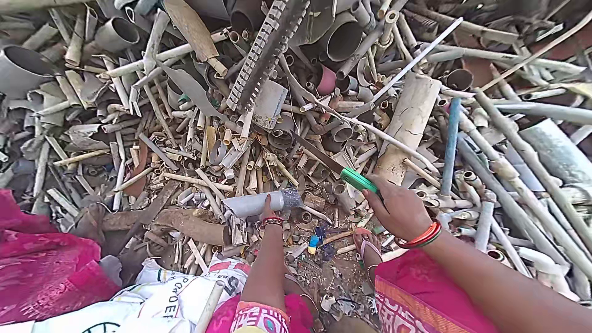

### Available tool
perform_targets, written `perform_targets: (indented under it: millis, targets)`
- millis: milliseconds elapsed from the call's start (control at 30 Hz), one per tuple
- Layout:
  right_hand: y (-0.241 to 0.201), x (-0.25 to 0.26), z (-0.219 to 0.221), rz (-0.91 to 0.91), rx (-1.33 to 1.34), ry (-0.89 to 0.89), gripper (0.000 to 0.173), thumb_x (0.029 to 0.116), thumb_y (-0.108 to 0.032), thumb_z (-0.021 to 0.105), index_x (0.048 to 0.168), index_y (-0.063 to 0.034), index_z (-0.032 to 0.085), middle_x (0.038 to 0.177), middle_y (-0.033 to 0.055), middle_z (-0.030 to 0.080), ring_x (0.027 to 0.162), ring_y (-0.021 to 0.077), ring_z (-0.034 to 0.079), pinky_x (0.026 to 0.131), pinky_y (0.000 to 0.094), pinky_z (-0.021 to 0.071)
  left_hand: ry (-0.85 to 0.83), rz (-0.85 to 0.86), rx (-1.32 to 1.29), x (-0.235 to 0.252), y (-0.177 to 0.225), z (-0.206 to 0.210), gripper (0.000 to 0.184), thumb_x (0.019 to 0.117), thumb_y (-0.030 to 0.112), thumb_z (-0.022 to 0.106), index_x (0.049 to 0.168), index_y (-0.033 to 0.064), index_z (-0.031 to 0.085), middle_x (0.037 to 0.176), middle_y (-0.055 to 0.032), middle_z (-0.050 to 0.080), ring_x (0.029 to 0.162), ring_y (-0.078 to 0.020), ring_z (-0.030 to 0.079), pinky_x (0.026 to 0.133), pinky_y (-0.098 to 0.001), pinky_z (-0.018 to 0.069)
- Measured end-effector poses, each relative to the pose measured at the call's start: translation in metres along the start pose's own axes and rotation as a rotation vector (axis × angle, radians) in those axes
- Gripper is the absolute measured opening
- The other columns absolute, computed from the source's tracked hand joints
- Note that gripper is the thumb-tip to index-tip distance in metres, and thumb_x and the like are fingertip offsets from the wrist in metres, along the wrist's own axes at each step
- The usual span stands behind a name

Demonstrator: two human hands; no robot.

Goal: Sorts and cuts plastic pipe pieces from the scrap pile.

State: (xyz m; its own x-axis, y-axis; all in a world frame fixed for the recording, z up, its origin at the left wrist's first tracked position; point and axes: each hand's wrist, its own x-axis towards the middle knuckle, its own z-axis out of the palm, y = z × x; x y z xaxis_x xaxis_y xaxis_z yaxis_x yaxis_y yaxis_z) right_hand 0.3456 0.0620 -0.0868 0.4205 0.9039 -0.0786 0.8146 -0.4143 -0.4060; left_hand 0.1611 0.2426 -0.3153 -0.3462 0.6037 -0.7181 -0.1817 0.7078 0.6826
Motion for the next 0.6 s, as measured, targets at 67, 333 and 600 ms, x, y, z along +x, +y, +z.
perform_targets:
  millis: [67,333,600]
  targets:
    - [-0.005,-0.002,0.015,-0.047,0.077,0.214,0.048,0.1046,-0.022,0.044,0.138,0.0106,0.054,0.100,0.0295,0.070,0.084,0.0495,0.071,0.069,0.0635,0.0541,-0.112,0.034,-0.097,-0.027,0.011,0.003,0.068,0.0993,0.030,0.069,0.147,-0.0081,0.040,0.147,-0.0298,0.047,0.134,-0.0368,0.049,0.110,-0.0506,0.0428]
    - [-0.034,-0.024,0.005,0.184,-0.058,-0.597,0.048,0.1126,-0.029,0.036,0.150,0.0022,0.040,0.132,0.0310,0.060,0.126,0.0461,0.059,0.101,0.0619,0.0456,-0.367,0.084,-0.100,-0.122,0.022,-0.031,0.061,0.0986,0.024,0.069,0.146,-0.0038,0.042,0.141,-0.0275,0.051,0.125,-0.0358,0.054,0.102,-0.0505,0.0474]
    - [0.003,-0.056,0.002,0.319,0.810,-0.293,0.040,0.1107,-0.025,0.049,0.136,0.0058,0.052,0.114,0.0205,0.062,0.094,0.0222,0.061,0.088,0.0379,0.0496,-0.651,0.001,-0.221,-0.171,0.008,-0.081,0.050,0.1065,0.045,0.042,0.143,0.0121,0.042,0.132,-0.0152,0.056,0.117,-0.0282,0.057,0.092,-0.0534,0.0502]
